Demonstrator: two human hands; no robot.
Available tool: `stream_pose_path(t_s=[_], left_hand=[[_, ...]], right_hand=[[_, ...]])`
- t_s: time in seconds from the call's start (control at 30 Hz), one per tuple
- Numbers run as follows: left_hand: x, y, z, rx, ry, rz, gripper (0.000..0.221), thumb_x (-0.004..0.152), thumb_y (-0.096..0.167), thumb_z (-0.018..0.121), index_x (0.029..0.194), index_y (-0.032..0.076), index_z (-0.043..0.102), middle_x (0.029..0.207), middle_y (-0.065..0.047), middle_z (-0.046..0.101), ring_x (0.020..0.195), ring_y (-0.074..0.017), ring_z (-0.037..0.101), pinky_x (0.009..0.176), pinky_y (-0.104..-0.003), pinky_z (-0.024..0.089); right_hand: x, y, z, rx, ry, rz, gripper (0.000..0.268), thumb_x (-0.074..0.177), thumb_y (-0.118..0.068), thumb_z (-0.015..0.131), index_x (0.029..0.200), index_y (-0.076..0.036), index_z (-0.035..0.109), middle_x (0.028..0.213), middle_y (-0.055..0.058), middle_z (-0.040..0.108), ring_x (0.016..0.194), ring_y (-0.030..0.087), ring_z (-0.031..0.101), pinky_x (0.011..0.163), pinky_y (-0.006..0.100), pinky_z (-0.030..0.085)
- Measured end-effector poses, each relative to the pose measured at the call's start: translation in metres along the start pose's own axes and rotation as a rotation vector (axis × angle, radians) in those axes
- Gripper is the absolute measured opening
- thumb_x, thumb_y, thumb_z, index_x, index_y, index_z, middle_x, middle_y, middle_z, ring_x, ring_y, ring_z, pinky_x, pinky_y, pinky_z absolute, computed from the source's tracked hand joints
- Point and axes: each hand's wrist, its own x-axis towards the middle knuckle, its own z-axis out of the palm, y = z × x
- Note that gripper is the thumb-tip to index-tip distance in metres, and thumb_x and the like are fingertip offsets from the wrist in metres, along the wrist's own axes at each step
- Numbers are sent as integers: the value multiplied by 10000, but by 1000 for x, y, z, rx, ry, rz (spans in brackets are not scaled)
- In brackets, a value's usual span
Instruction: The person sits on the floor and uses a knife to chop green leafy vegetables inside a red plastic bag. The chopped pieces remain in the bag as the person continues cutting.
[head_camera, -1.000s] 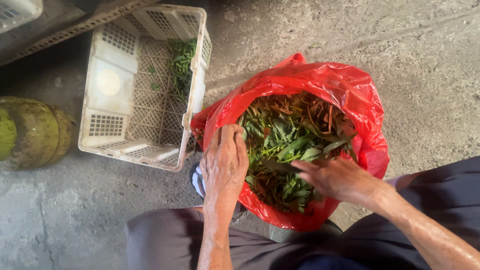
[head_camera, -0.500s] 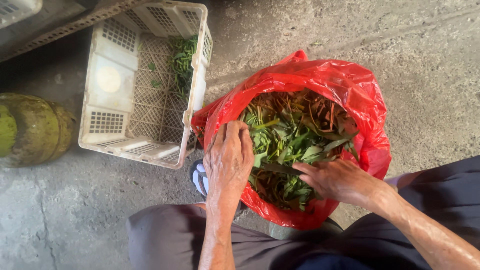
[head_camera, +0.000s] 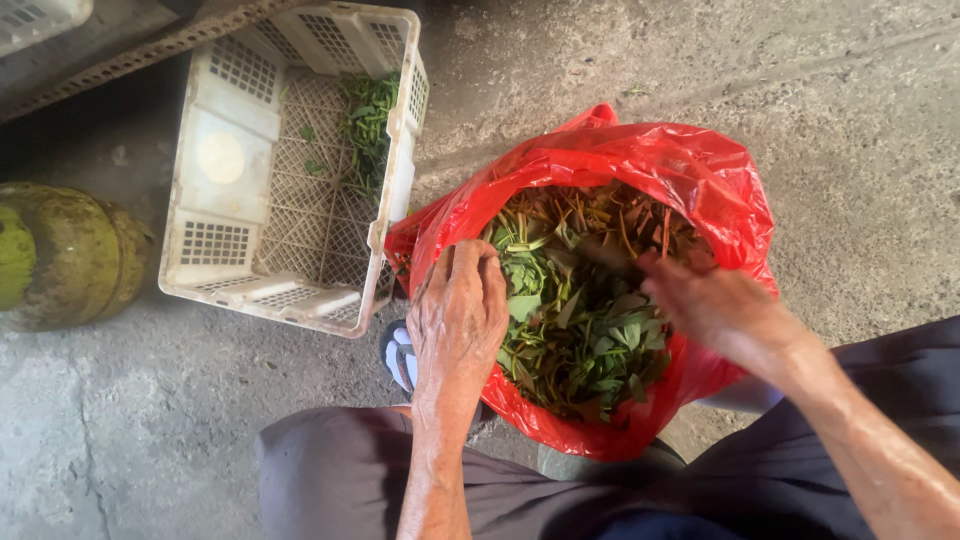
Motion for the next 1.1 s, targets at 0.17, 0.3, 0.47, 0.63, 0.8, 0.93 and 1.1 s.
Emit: stream_pose_path(t_s=[0.17,0.3,0.47,0.63,0.8,0.93,1.1], left_hand=[[1,-3,-3,8,14,-1,137,989,186,578,1066,92,640,1027,-160,704,910,-402,675,759,-509,512],[2,-4,-2,8,40,16,137,990,187,581,1070,93,639,1043,-165,703,931,-412,669,777,-515,507],[1,-5,-3,7,30,-2,139,995,199,577,1072,101,640,1043,-155,707,933,-405,672,789,-512,510],[0,-3,-4,-4,16,-21,146,998,205,571,1069,99,642,1048,-149,712,932,-398,677,782,-509,508],[1,-3,-4,2,14,-34,148,996,209,575,1059,97,649,1048,-151,716,920,-397,678,778,-505,509],[0,-5,-4,-5,28,-11,148,1000,205,572,1060,92,647,1042,-151,719,915,-395,679,781,-504,509],[0,-6,-3,3,41,-6,141,998,197,577,1050,89,650,1027,-154,722,907,-398,678,774,-506,507]], right_hand=[[-15,-24,24,66,-189,-218,510,993,-476,457,1469,-308,533,848,139,732,729,352,728,699,484,586],[-21,-20,24,97,-128,-336,486,966,-448,501,1408,-254,560,985,101,735,846,334,726,744,478,568],[-23,-10,32,103,-272,-363,605,911,-510,590,1451,-249,512,1052,96,725,933,333,715,756,487,557],[-19,-11,56,-18,-333,-298,524,988,-456,505,1490,-309,481,947,75,718,873,285,718,747,464,569],[-19,-6,41,190,-233,-446,456,1022,-462,515,1430,-259,522,903,99,733,789,292,732,699,453,575],[-21,0,4,193,-410,-53,533,1029,-536,423,1546,-404,415,856,112,747,716,282,746,745,401,596],[-21,-6,-19,-126,-211,128,557,1056,-524,349,1589,-364,379,808,112,752,710,242,759,706,423,643]])
